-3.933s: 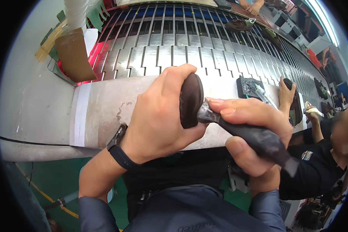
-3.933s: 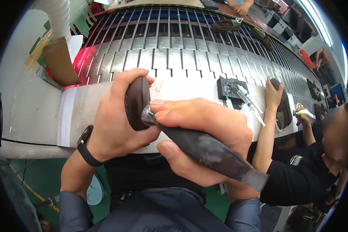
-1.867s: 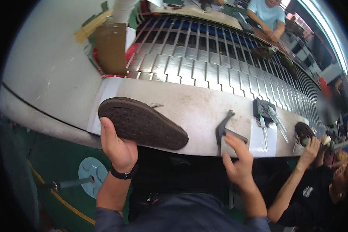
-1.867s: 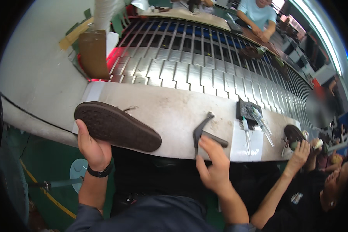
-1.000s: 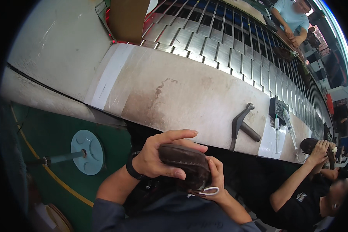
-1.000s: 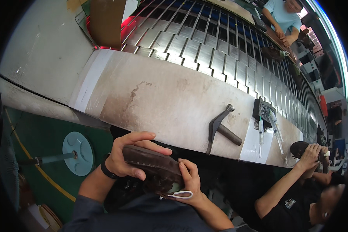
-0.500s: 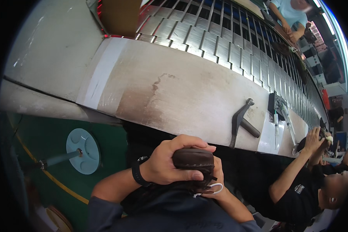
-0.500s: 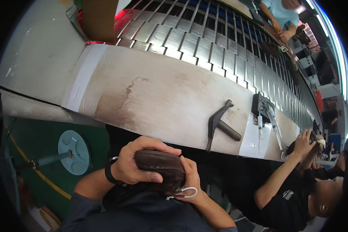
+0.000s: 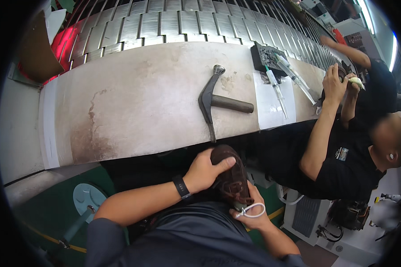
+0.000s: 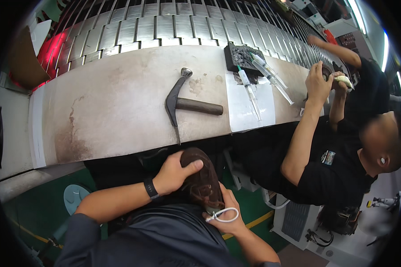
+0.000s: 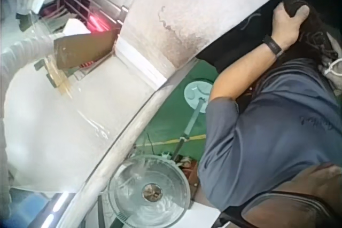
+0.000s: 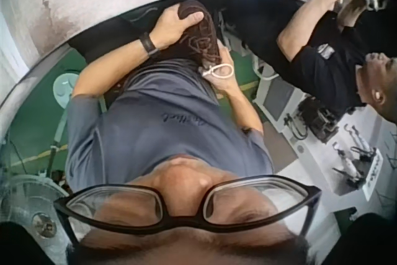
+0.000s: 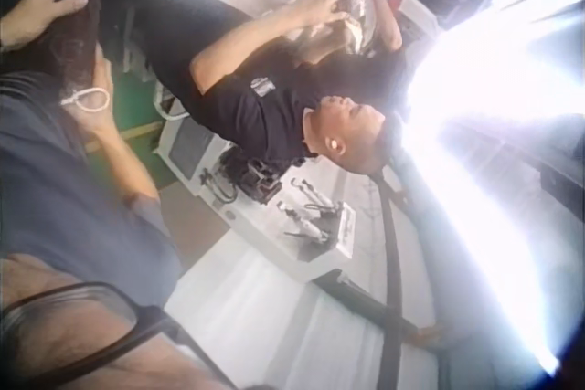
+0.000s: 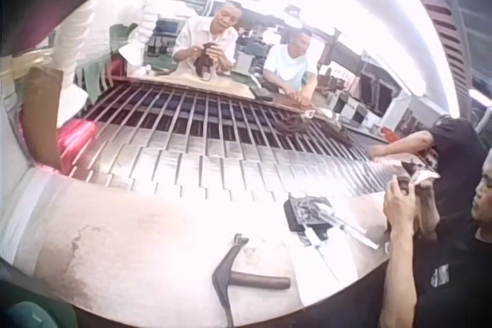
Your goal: The person assembles shoes by pressing soles onto shoe uppers by hand, hammering along the edges with a hammer, and placing the shoes onto a conveyor belt.
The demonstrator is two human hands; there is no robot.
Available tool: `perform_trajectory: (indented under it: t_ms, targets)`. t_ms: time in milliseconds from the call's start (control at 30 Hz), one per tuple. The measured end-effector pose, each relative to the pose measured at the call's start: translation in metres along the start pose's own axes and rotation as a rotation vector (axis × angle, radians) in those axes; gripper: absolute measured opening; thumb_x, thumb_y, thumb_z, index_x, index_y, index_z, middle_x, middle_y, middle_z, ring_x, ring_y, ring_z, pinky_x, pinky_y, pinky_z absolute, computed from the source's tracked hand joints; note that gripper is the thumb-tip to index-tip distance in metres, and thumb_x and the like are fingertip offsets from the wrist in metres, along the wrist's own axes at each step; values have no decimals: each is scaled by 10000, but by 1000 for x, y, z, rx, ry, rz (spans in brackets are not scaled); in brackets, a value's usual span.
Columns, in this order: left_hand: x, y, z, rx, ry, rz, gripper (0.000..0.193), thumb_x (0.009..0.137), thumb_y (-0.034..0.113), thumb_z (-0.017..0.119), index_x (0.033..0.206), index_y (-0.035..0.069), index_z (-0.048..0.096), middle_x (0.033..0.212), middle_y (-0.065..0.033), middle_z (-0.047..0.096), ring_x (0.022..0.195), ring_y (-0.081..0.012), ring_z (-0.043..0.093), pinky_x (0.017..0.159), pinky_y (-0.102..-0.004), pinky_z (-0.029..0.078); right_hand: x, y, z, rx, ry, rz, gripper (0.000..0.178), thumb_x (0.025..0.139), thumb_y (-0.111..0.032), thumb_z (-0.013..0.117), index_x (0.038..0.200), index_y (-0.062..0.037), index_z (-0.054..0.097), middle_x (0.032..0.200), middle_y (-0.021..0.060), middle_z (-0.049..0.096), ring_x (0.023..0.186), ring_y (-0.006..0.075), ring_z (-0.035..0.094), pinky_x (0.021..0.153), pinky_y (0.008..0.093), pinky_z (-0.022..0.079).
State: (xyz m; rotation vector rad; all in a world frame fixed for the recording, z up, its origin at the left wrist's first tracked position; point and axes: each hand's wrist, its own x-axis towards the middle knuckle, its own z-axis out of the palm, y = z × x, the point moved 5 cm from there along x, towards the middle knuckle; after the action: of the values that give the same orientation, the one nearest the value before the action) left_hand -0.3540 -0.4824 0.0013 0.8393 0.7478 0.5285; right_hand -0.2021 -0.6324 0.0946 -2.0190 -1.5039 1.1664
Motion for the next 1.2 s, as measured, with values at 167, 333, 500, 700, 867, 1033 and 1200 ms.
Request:
perform_trajectory:
  t_ms: [167, 333, 500, 700, 867, 1033, 1200]
  targets:
    - [17, -11, 4, -9, 113, 80, 525, 1051, 364, 746, 1349, -44, 605, 1227, -110, 722, 1113, -174, 683, 1011, -348, 554, 23, 11, -14, 93, -22, 47, 1054, 644, -156, 938, 1578, -8, 472, 1246, 199, 626, 1130, 361, 688, 988, 427, 556]
    - [14, -22, 24, -307, 169, 114, 650, 1064, 478, 686, 1432, -32, 520, 1297, -110, 686, 1171, -181, 660, 1063, -356, 534, 61, -16, -85, -312, -131, -95, 1024, 582, -150, 923, 1530, -18, 558, 1176, 186, 647, 1051, 382, 686, 939, 425, 572]
    - [38, -61, 53, -415, 163, 171, 792, 1006, 599, 661, 1490, 0, 476, 1430, -139, 623, 1317, -231, 619, 1117, -412, 526, 130, -19, -149, -655, -214, -413, 854, 705, -259, 905, 1493, -79, 627, 1175, 157, 642, 1029, 346, 640, 927, 449, 525]
    - [29, -46, 36, -264, 141, 138, 713, 1047, 531, 664, 1484, 2, 468, 1386, -122, 641, 1276, -222, 637, 1099, -395, 534, 112, 1, -125, -625, -115, -438, 855, 736, -306, 928, 1496, -70, 615, 1222, 180, 636, 1079, 367, 640, 960, 451, 535]
    - [-36, 39, 30, 161, 96, 282, 606, 975, 266, 839, 1428, 2, 536, 1336, -163, 737, 1213, -225, 725, 1053, -355, 563, 65, 25, -78, -197, -47, -465, 1100, 628, -362, 1022, 1555, -28, 532, 1329, 232, 599, 1183, 413, 650, 1015, 455, 551]
    - [-74, 95, 27, 501, 76, 608, 811, 928, 235, 883, 1533, -56, 428, 1361, -240, 724, 1205, -305, 752, 1024, -372, 596, 43, 30, -7, 274, -157, -377, 1099, 687, -290, 1018, 1594, -18, 460, 1436, 237, 589, 1305, 391, 628, 1072, 444, 534]
    - [-92, 114, 17, 506, 177, 735, 1130, 891, 245, 917, 1654, -107, 161, 1295, -254, 746, 1141, -315, 778, 980, -371, 617, 50, 5, 21, 333, -195, -384, 1104, 711, -232, 1018, 1602, -13, 405, 1426, 223, 607, 1241, 365, 684, 1035, 441, 579]
